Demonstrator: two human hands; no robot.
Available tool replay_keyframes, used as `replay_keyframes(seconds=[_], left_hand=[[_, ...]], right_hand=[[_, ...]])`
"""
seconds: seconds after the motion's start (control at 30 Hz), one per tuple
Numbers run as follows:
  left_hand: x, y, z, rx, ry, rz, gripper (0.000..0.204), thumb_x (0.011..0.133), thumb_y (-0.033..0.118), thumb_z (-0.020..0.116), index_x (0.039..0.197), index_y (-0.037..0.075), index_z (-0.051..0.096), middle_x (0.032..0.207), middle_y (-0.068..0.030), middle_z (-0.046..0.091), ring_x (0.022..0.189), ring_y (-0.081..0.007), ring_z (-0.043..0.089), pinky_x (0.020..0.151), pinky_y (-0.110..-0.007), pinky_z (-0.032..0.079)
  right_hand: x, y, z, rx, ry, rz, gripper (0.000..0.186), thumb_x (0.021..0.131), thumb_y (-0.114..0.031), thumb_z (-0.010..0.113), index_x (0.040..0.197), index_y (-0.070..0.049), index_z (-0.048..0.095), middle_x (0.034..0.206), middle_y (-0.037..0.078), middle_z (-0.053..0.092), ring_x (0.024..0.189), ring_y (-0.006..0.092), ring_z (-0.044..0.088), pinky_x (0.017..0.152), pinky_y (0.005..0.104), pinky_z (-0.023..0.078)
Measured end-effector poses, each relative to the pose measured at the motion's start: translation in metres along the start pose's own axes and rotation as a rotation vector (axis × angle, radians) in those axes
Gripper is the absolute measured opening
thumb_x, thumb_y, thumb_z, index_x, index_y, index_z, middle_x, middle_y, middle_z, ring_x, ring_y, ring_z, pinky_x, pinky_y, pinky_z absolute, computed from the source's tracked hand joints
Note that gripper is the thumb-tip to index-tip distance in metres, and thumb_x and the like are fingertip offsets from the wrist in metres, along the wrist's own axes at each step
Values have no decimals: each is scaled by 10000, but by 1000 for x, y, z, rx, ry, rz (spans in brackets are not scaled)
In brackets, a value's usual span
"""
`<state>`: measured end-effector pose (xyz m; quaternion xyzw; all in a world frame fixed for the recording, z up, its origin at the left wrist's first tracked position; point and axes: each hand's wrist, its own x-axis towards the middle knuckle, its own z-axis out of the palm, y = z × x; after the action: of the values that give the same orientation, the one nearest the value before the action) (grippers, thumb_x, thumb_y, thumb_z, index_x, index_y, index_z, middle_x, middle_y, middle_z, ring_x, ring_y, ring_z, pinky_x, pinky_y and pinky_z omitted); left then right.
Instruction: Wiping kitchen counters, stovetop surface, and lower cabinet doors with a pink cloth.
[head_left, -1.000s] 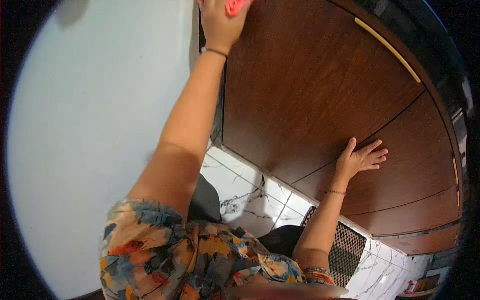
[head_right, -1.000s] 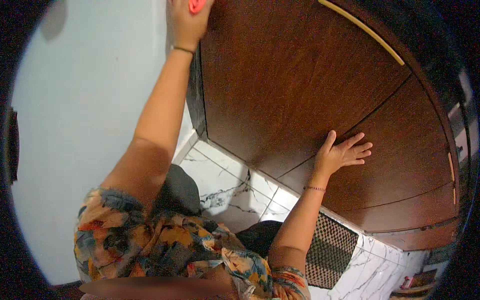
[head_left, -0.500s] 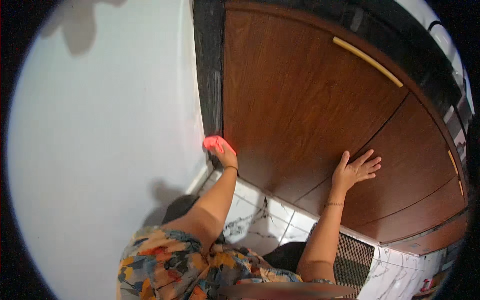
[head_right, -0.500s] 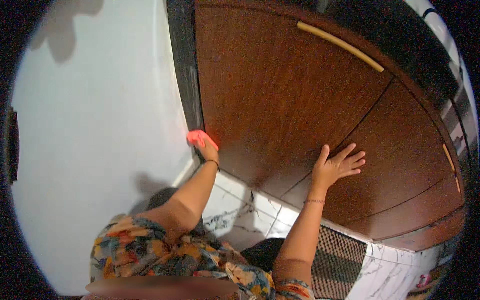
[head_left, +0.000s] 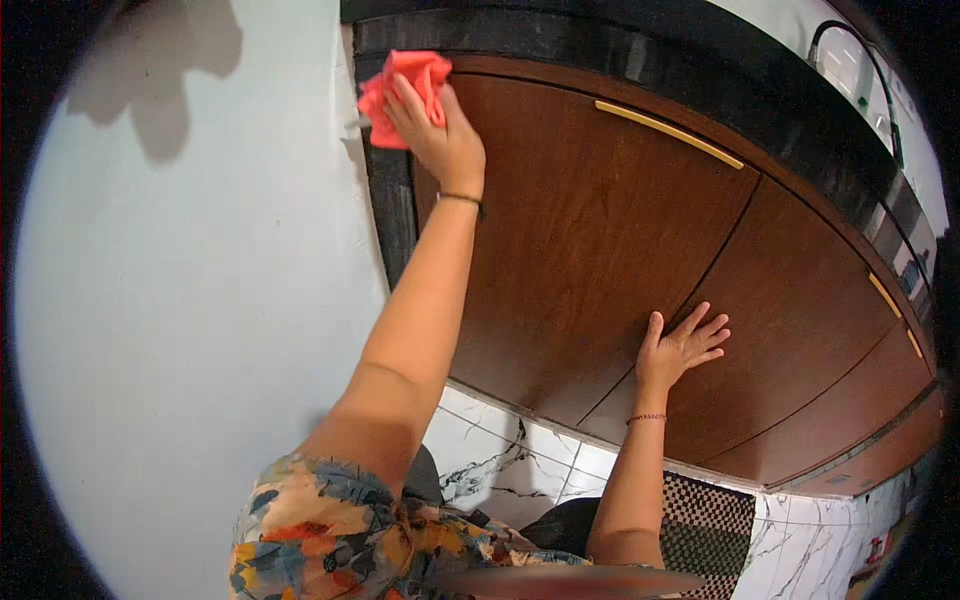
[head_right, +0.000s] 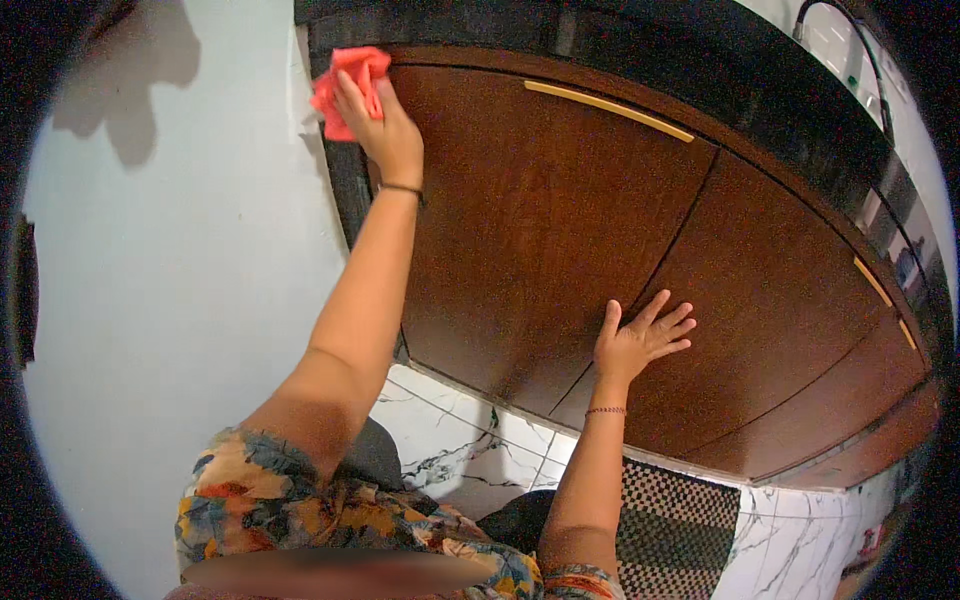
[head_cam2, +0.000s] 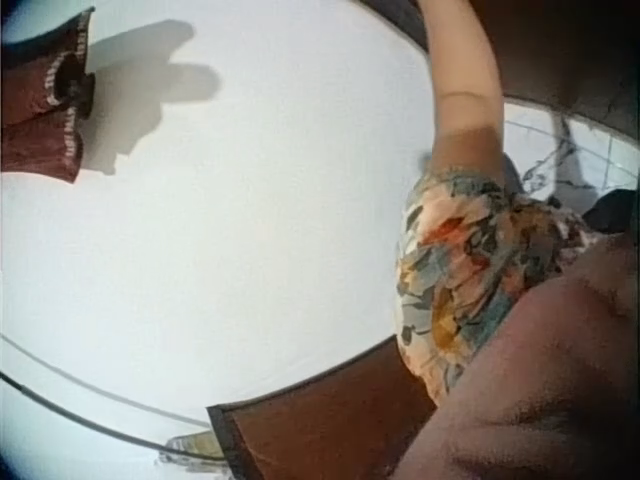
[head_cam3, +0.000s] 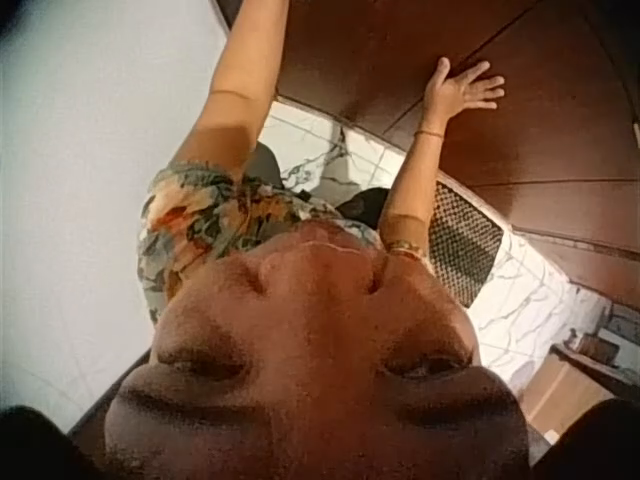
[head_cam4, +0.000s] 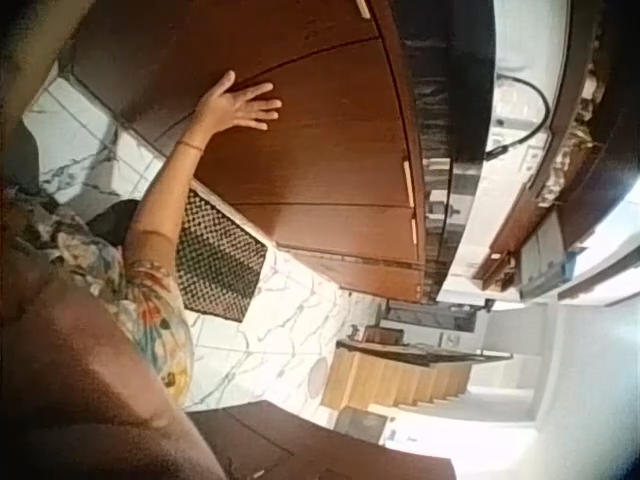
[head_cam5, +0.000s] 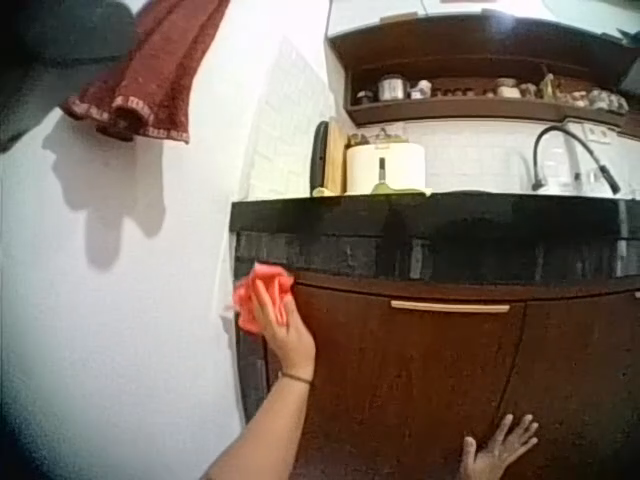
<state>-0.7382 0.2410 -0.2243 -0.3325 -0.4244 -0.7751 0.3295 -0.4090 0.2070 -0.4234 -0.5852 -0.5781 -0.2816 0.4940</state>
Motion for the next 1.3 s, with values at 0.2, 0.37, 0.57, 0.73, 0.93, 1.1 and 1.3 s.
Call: replay_keyframes(seconds=[0.2,0.37,0.57,0.73,0.93,1.1,1.3], left_hand=[[39,38,36,-169,196,245,352,748,122,667,1052,8,531,1091,-170,543,1058,-345,477,943,-442,340],[13,99,36,-482,-274,613,304,649,55,643,949,87,601,983,-114,591,972,-328,528,891,-436,388],[-51,185,11,-703,-843,827,406,648,56,624,1052,96,608,1062,-94,591,1049,-281,524,934,-404,395],[-110,196,-36,-756,-1261,900,433,716,162,596,1146,130,563,1154,-56,560,1111,-262,489,959,-401,358],[-65,191,-55,-545,-1418,951,586,772,399,584,1262,93,486,1323,-138,455,1255,-307,390,1041,-482,242],[67,142,-14,-282,-682,892,520,829,309,606,1272,67,481,1317,-153,463,1257,-311,384,1054,-413,266],[133,82,12,30,-459,904,578,764,428,656,1189,59,524,1175,-131,555,1114,-302,498,946,-402,390]], right_hand=[[0,-2,-1,13,-3,5,782,882,-530,445,1459,-214,22,1503,100,-144,1370,315,-176,1038,606,-71],[0,-3,-2,3,3,4,789,878,-520,461,1460,-211,27,1503,100,-149,1369,309,-182,1036,607,-72],[1,0,-17,161,-99,49,811,877,-541,436,1458,-147,28,1510,122,-98,1364,359,-168,1021,612,-99],[28,-60,-72,1718,119,356,703,914,-573,302,1411,-84,214,1451,90,228,1347,256,203,1089,406,168],[51,-79,-123,2059,114,865,507,970,-396,333,1374,-92,285,1348,76,393,1222,212,413,1039,375,327],[98,-41,-161,1556,564,441,246,950,-285,454,1056,-64,453,1019,35,531,885,130,538,767,302,473],[284,1,-190,253,963,-587,224,872,-230,578,1032,-74,602,888,94,633,535,257,592,546,388,485]])
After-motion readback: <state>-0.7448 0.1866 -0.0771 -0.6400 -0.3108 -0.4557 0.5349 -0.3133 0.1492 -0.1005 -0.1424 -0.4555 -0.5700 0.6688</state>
